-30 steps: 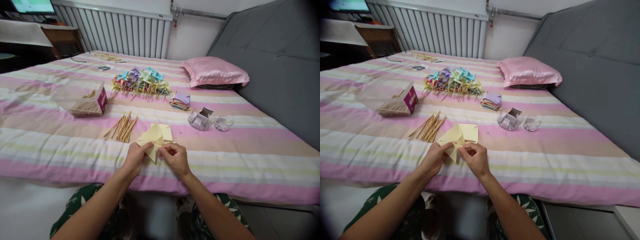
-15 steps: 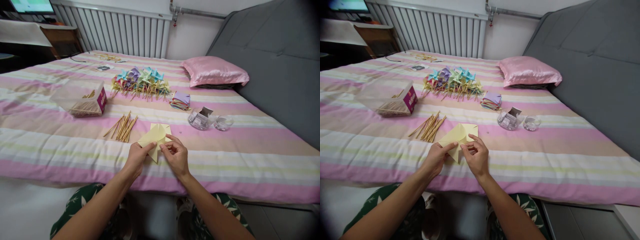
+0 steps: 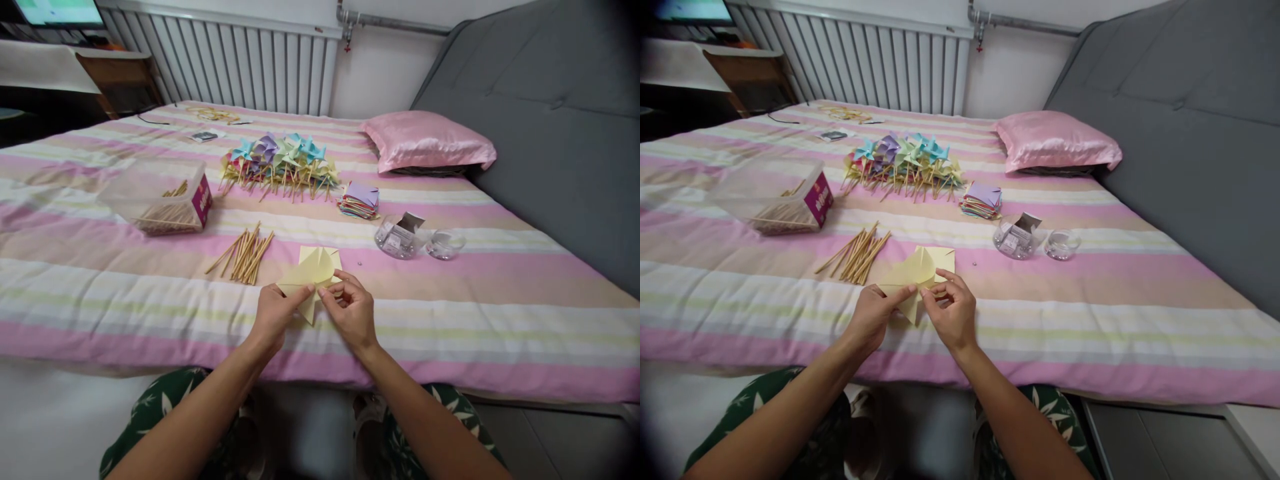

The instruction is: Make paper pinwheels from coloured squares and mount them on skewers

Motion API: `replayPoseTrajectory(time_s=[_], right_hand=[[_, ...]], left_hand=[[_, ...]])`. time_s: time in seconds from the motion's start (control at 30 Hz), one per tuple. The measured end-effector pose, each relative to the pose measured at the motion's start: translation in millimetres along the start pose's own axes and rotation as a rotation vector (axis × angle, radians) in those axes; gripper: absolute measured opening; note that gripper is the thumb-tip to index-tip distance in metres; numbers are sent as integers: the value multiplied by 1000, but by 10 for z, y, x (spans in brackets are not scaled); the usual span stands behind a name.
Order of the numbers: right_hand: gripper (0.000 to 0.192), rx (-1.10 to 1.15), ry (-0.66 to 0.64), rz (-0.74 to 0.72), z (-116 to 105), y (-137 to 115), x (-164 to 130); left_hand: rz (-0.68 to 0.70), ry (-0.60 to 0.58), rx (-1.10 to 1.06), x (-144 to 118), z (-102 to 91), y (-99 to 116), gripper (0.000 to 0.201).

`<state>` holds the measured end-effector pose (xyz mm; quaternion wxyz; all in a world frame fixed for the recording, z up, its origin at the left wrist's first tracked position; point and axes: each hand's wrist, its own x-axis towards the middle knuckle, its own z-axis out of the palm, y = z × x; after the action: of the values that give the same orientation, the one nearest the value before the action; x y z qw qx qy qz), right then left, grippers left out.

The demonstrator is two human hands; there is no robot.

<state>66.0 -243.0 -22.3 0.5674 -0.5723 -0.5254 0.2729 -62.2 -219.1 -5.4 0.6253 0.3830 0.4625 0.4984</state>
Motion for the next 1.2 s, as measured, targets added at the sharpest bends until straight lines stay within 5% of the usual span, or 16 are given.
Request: replayPoseTrajectory(time_s=[1.2], right_hand=[[18, 9, 10, -74, 9, -11, -8]], left_hand=[[-93, -32, -162, 1, 57, 20, 38]])
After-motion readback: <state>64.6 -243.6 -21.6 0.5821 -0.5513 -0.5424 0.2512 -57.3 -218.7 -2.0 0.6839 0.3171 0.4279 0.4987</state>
